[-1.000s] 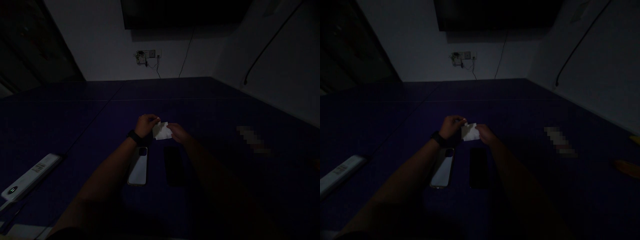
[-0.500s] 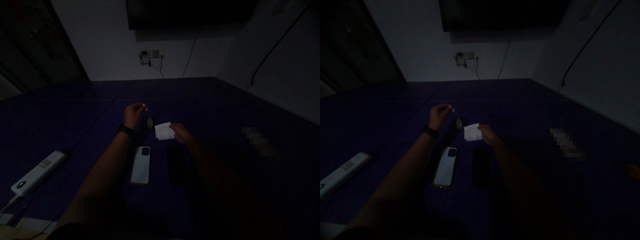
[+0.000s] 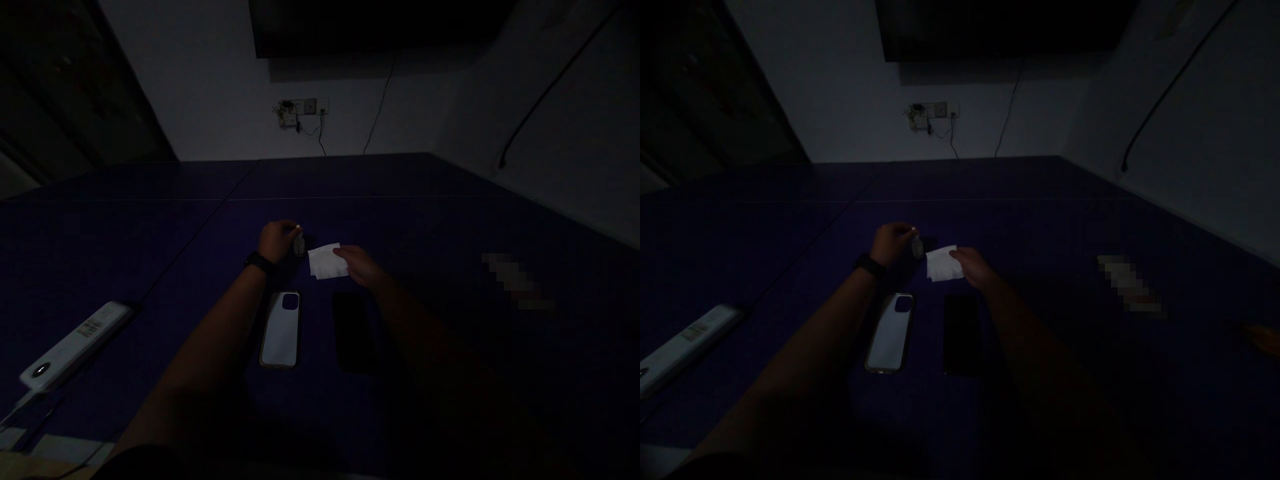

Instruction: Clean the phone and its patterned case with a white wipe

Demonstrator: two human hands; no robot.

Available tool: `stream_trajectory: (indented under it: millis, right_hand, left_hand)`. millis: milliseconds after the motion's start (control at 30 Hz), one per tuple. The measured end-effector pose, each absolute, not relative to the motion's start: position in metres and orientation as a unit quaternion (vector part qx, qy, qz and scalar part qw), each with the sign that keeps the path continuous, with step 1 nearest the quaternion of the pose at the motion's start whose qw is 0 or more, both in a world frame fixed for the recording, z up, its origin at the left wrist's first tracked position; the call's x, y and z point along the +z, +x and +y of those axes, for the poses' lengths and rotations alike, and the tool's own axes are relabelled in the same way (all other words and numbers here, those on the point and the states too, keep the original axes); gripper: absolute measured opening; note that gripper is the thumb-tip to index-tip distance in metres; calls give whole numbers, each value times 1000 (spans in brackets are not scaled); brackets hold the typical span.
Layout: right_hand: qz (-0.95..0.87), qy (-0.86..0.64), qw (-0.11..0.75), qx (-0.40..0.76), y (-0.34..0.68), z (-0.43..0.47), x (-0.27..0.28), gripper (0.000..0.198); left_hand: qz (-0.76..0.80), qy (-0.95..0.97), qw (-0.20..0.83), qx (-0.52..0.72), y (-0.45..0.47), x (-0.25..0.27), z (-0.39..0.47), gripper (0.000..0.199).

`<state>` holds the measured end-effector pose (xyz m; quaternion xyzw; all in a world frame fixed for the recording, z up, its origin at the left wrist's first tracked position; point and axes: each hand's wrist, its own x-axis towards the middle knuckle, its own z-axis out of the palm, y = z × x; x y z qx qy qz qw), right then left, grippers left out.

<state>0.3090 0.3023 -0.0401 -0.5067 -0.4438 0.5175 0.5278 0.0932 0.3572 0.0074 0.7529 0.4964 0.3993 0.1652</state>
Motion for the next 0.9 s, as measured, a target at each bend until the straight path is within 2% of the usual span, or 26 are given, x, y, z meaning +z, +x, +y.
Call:
stream_trajectory:
  millis: [267, 400, 567, 667, 800, 900]
  right_hand:
    - [-429, -496, 529, 539, 307, 301, -41, 8]
    - [-421, -494, 543, 533, 307, 300, -42, 10]
    - [-409, -496, 573, 508, 305, 294, -41, 14]
    - [-402, -502, 597, 480, 306, 291, -36, 15]
    - [-402, -512, 627, 429, 311, 290, -24, 23]
    - [-415, -519, 635, 394, 316, 289, -12, 26]
  left_hand:
    - [499, 757, 183, 380, 90, 0, 358, 33]
    - [518, 750, 182, 369, 70, 8, 358, 68]
    - [502, 787, 201, 297, 28, 13, 332, 93]
    - [447, 831, 242, 227, 4, 4, 300, 104]
    - [372, 870, 289, 149, -21, -21, 262, 139]
    - [287, 911, 287, 72, -29, -41, 247, 153]
